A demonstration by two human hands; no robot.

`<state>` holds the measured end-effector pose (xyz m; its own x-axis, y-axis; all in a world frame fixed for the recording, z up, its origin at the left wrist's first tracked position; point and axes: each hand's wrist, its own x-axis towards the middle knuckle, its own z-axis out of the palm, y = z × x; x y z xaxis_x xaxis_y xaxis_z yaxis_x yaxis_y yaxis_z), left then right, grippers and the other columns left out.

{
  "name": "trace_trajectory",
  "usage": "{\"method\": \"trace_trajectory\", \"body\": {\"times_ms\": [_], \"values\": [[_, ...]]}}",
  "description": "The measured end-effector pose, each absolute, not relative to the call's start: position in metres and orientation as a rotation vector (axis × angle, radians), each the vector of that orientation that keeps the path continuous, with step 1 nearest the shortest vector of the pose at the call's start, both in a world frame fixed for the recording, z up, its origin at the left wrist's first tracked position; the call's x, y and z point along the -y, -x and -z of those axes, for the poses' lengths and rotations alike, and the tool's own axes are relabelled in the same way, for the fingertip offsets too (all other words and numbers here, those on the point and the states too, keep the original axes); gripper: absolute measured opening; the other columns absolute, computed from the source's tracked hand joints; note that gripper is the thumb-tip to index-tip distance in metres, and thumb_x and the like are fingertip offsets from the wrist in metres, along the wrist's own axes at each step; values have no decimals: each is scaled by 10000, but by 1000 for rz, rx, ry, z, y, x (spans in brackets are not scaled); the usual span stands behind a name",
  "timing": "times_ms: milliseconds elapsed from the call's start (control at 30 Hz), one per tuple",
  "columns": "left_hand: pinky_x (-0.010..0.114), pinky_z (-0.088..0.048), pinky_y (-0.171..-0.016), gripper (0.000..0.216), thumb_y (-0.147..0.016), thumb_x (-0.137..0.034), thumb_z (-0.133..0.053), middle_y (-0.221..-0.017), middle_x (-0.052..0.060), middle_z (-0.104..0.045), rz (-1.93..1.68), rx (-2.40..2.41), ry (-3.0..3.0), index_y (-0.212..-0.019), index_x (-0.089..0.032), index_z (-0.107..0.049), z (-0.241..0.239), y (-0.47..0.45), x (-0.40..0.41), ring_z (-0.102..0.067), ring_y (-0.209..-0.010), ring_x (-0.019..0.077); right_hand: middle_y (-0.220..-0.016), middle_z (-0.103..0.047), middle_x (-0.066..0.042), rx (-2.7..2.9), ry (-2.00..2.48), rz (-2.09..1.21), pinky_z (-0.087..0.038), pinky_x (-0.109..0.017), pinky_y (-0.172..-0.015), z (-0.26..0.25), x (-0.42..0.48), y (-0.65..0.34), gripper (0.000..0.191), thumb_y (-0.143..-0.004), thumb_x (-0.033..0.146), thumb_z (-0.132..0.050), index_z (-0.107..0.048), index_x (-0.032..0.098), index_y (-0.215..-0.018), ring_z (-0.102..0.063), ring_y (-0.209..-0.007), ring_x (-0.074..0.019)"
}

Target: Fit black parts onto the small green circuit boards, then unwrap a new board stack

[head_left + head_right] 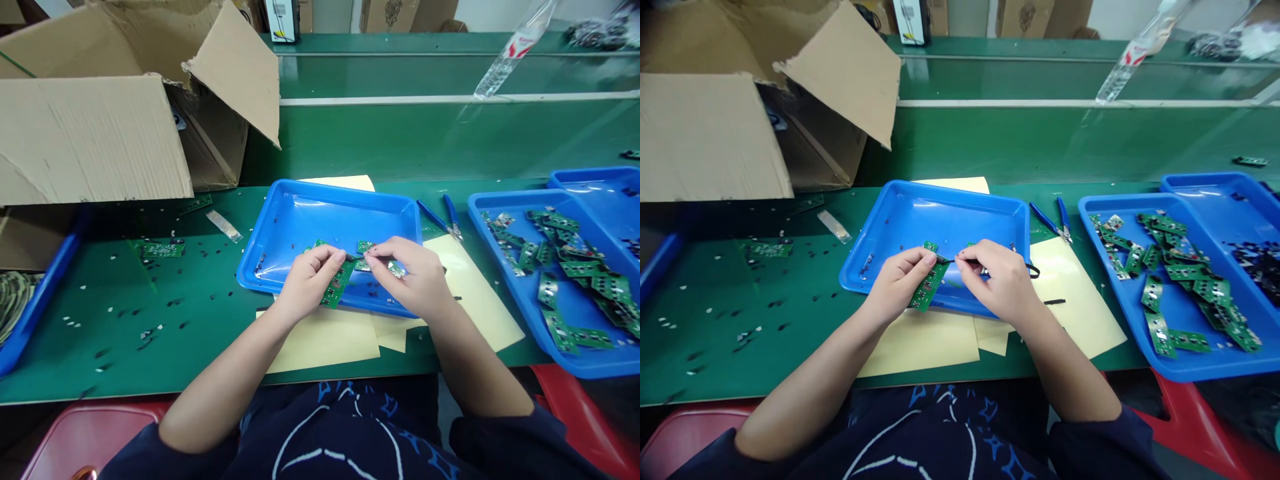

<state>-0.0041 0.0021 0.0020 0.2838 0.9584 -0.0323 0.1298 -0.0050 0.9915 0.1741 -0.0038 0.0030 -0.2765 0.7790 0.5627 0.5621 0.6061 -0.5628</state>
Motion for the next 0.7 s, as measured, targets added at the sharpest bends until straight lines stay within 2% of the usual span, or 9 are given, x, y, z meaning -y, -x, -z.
{"method": "trace_trajectory", "body": {"times_ms": [133,300,400,500,533,600,700], "values": [[208,-353,-522,271,-862,-362,-485,-601,-34,-454,-897,-1078,-1462,-699,-154,-541,-3,4,-1,-420,-544,84,-719,-654,-43,1978,1043,-292,-502,-290,-621,0,2,-174,89,-845,150,-528,-607,180,-819,-615,-669,-153],[236,-435,-608,280,-878,-400,-469,-684,21,-621,-742,-821,-1377,-738,-159,-501,-6,4,2,-562,-637,117,-815,-661,-70,1968,926,-224,-531,-327,-668,6,2,-166,137,-860,118,-498,-613,191,-875,-628,-769,-182],[234,-454,-578,263,-889,-393,-463,-662,34,-656,-676,-679,-1273,-769,-160,-490,-8,5,5,-589,-597,119,-1034,-643,-97,1945,871,-235,-540,-379,-763,7,2,-165,278,-850,91,-485,-587,222,-1073,-627,-931,-218],[231,-453,-575,255,-900,-368,-449,-617,13,-629,-701,-695,-1342,-833,-144,-552,-10,6,5,-566,-561,107,-1275,-538,-102,1888,917,-302,-511,-429,-879,5,1,-169,525,-843,95,-465,-391,266,-1335,-608,-1030,-227],[233,-455,-591,260,-903,-361,-442,-614,6,-618,-735,-721,-1393,-868,-141,-576,-10,7,5,-562,-571,106,-1277,-544,-91,1866,939,-320,-498,-441,-906,4,0,-171,544,-844,96,-452,-370,273,-1352,-613,-1029,-224],[243,-462,-634,271,-898,-359,-448,-656,8,-618,-815,-773,-1501,-951,-144,-605,-8,10,3,-567,-622,112,-1204,-607,-68,1871,940,-339,-450,-473,-965,1,0,-177,507,-830,89,-440,-445,270,-1304,-612,-1042,-225],[268,-477,-702,276,-860,-356,-519,-875,58,-657,-856,-818,-1638,-1030,-158,-608,-5,14,0,-590,-764,142,-1109,-661,-72,2008,865,-372,-352,-527,-1034,-3,1,-182,420,-773,117,-516,-557,225,-1177,-601,-1063,-245]]}}
